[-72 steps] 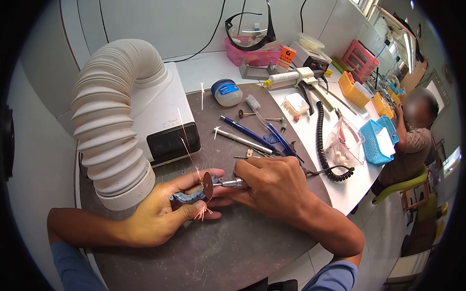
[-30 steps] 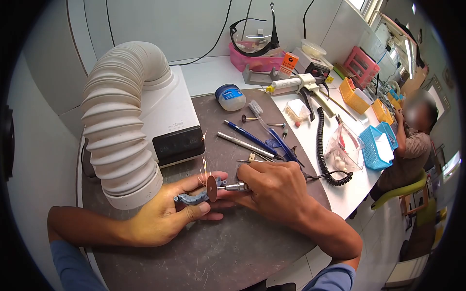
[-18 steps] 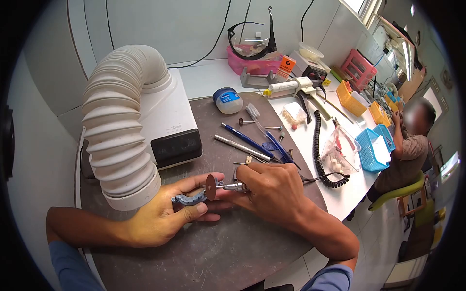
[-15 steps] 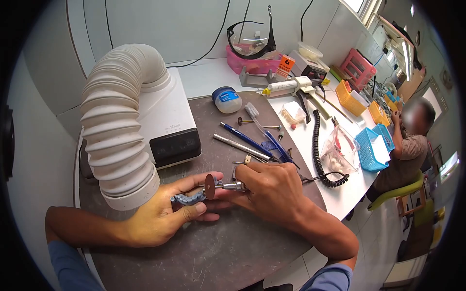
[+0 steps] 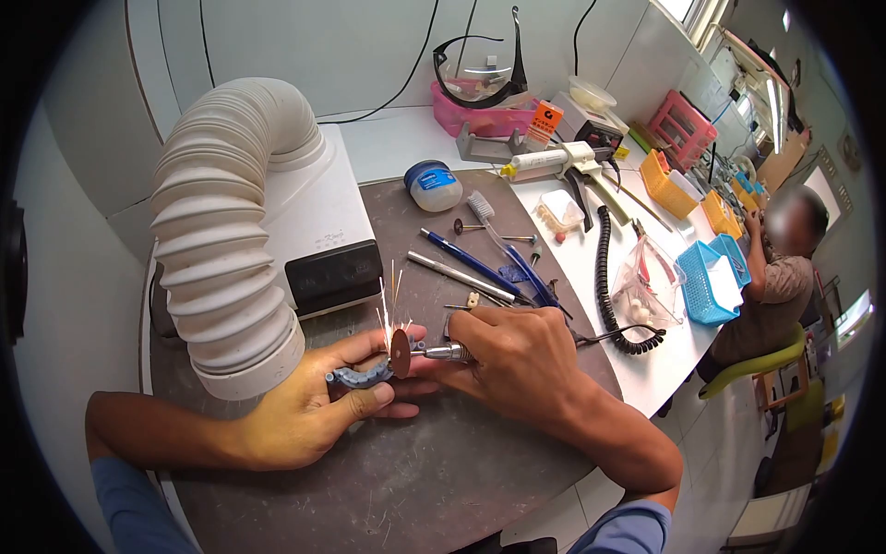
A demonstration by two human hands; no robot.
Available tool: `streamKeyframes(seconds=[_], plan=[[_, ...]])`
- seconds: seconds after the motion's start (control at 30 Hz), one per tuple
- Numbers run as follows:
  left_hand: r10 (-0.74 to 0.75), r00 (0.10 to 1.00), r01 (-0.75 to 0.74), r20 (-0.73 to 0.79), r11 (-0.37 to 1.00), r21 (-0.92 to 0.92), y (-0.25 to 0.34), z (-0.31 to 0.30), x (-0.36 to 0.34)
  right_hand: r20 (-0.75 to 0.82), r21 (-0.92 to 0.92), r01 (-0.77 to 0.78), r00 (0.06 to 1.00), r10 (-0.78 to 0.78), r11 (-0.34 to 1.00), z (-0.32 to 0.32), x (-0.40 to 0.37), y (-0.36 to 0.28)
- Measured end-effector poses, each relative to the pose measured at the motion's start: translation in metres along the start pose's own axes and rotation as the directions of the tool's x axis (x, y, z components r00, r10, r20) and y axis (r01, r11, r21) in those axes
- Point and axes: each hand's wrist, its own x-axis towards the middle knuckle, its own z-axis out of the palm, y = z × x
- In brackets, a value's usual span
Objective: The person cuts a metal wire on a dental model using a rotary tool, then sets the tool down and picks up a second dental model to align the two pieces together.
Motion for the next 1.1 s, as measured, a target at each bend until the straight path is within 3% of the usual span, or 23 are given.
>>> streamKeyframes(seconds=[0.53, 1.1], plan=[[-0.023, 1.000, 0.024, -0.012, 0.998, 0.051, 0.0033, 0.0000, -0.0005, -0.019, 0.009, 0.053, 0.998, -0.052, 0.999, 0.0007, 0.0006, 0.0010], [-0.028, 1.000, 0.028, -0.002, 1.000, -0.004, 0.0050, -0.0009, 0.0008, -0.036, 0.017, -0.003, 0.999, 0.004, 1.000, 0.0025, -0.0012, 0.0014]])
